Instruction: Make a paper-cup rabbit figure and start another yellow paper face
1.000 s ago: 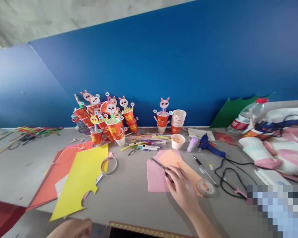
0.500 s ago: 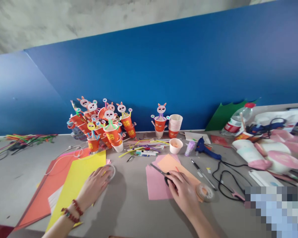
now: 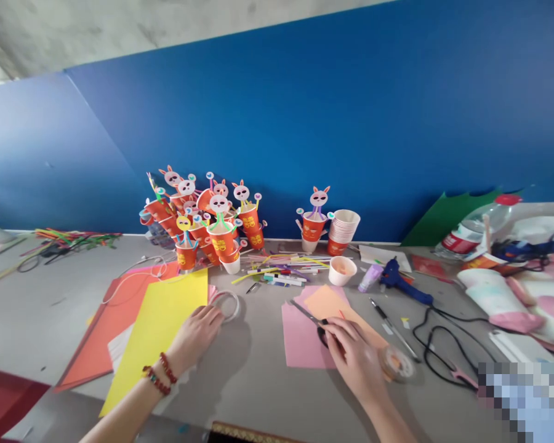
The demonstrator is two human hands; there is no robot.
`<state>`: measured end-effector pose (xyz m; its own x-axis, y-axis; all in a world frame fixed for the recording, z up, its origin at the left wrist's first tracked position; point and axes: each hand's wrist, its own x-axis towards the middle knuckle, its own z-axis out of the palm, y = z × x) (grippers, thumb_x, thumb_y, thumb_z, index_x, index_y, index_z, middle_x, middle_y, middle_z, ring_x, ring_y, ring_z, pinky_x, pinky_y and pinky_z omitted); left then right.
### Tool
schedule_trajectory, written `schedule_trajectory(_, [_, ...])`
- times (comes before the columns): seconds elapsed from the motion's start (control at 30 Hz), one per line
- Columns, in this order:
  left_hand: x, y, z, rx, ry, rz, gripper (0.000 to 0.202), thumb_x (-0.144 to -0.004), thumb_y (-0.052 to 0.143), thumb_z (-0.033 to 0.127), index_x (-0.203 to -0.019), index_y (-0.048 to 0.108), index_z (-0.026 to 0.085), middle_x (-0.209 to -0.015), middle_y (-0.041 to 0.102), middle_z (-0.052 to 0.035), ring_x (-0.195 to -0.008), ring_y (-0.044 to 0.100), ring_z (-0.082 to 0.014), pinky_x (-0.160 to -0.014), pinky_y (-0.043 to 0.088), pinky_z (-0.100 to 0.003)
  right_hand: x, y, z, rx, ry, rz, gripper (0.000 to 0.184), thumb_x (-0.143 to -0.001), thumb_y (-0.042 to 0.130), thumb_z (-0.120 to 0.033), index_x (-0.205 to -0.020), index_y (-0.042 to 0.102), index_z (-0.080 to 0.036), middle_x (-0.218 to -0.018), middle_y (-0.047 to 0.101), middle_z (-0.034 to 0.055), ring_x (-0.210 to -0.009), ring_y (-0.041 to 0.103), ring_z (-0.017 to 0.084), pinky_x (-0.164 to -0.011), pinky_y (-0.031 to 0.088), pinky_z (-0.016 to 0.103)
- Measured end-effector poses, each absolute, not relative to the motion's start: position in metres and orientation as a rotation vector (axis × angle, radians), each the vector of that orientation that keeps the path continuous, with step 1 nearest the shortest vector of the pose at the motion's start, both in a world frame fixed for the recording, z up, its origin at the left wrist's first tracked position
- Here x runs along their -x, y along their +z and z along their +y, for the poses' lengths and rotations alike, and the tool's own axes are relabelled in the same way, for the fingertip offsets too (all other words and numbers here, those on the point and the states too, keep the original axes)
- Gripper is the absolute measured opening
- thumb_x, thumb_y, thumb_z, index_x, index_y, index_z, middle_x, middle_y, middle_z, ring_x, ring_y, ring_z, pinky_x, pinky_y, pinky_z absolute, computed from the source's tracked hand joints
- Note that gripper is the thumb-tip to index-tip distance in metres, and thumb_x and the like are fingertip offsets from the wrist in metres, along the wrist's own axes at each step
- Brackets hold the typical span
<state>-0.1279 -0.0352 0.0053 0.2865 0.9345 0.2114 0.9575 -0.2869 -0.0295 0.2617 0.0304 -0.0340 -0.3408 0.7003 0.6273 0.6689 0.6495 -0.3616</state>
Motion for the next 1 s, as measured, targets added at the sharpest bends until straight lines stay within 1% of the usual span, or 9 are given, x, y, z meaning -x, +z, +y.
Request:
schedule_trajectory(0.1, [0.142, -0.001, -0.039, 2.388, -0.254, -1.806, 0.031, -0.097, 0.044, 0.016, -0.12, 0.065, 0.021, -0.125, 0.068, -0.01, -0.113, 0.064, -0.0251, -0.099, 0.05, -0.04, -0.264, -0.035, 0.031, 1.072, 0.048, -2.064, 0.017, -0.099, 0.049, -0.026, -0.1, 0.067, -0.023, -0.1, 0.073, 0.0082, -0.094, 0.069, 0.027, -0.079, 0.057, 0.04])
schedule_trajectory(0.17, [0.16, -0.007, -0.049, 2.27, -0.312, -1.925, 0.043, -0.095, 0.054, 0.033, -0.137, 0.054, 0.02, -0.141, 0.059, -0.0142, -0.127, 0.057, -0.0306, -0.105, 0.047, -0.046, -0.266, -0.036, 0.032, 1.07, 0.048, -2.062, 0.017, -0.1, 0.05, -0.026, -0.101, 0.066, -0.023, -0.101, 0.073, 0.0085, -0.095, 0.069, 0.027, -0.079, 0.057, 0.04])
schedule_trajectory(0.27, [0.186, -0.016, -0.069, 2.075, -0.249, -2.153, 0.072, -0.084, 0.067, 0.054, -0.142, 0.049, 0.015, -0.146, 0.053, -0.0214, -0.132, 0.052, -0.0402, -0.105, 0.046, -0.056, -0.267, -0.037, 0.033, 1.055, 0.065, -2.081, 0.018, -0.1, 0.049, -0.027, -0.102, 0.066, -0.023, -0.102, 0.072, 0.0091, -0.097, 0.068, 0.027, -0.079, 0.057, 0.04])
schedule_trajectory(0.43, [0.197, -0.016, -0.085, 2.077, -0.242, -2.281, 0.053, -0.094, 0.054, 0.05, -0.136, 0.055, 0.018, -0.144, 0.058, -0.0158, -0.132, 0.055, -0.0331, -0.108, 0.047, -0.049, -0.266, -0.04, 0.035, 1.047, 0.085, -2.102, 0.02, -0.101, 0.048, -0.031, -0.101, 0.066, -0.023, -0.103, 0.073, 0.0093, -0.096, 0.068, 0.027, -0.081, 0.056, 0.042])
schedule_trajectory(0.53, [0.197, -0.009, -0.083, 2.133, -0.264, -2.27, 0.051, -0.096, 0.05, 0.05, -0.137, 0.055, 0.02, -0.142, 0.06, -0.014, -0.131, 0.057, -0.0308, -0.108, 0.047, -0.046, -0.268, -0.041, 0.034, 1.039, 0.076, -2.101, 0.021, -0.101, 0.048, -0.032, -0.101, 0.067, -0.022, -0.103, 0.073, 0.009, -0.097, 0.068, 0.027, -0.081, 0.056, 0.041])
schedule_trajectory(0.67, [0.199, 0.003, -0.095, 2.208, -0.105, -2.271, 0.078, -0.082, 0.066, 0.058, -0.148, 0.046, 0.022, -0.152, 0.05, -0.0152, -0.14, 0.046, -0.0362, -0.111, 0.043, -0.051, -0.273, -0.041, 0.034, 1.085, 0.034, -2.073, 0.022, -0.101, 0.048, -0.034, -0.102, 0.067, -0.022, -0.103, 0.073, 0.0093, -0.096, 0.068, 0.027, -0.08, 0.056, 0.041])
schedule_trajectory(0.77, [0.2, 0.009, -0.114, 2.243, 0.017, -2.251, 0.096, -0.071, 0.077, 0.053, -0.154, 0.036, 0.028, -0.159, 0.04, -0.0132, -0.144, 0.039, -0.0396, -0.111, 0.042, -0.054, -0.276, -0.042, 0.034, 1.108, 0.042, -2.058, 0.024, -0.101, 0.048, -0.035, -0.102, 0.068, -0.022, -0.103, 0.073, 0.0096, -0.097, 0.068, 0.028, -0.081, 0.055, 0.042])
schedule_trajectory(0.87, [0.202, 0.008, -0.126, 2.197, -0.005, -2.273, 0.071, -0.085, 0.066, 0.044, -0.149, 0.043, 0.025, -0.154, 0.048, -0.0129, -0.136, 0.051, -0.0351, -0.105, 0.049, -0.047, -0.274, -0.043, 0.033, 1.115, 0.086, -2.064, 0.024, -0.101, 0.048, -0.035, -0.102, 0.068, -0.022, -0.104, 0.073, 0.0096, -0.099, 0.067, 0.029, -0.081, 0.056, 0.041])
schedule_trajectory(1.0, [0.206, 0.003, -0.126, 2.222, -0.039, -2.214, 0.038, -0.095, 0.053, 0.04, -0.127, 0.063, 0.022, -0.13, 0.068, -0.0103, -0.116, 0.067, -0.0281, -0.095, 0.055, -0.038, -0.269, -0.042, 0.032, 1.118, 0.134, -2.068, 0.021, -0.101, 0.05, -0.033, -0.099, 0.068, -0.023, -0.105, 0.073, 0.0092, -0.1, 0.067, 0.028, -0.081, 0.056, 0.041])
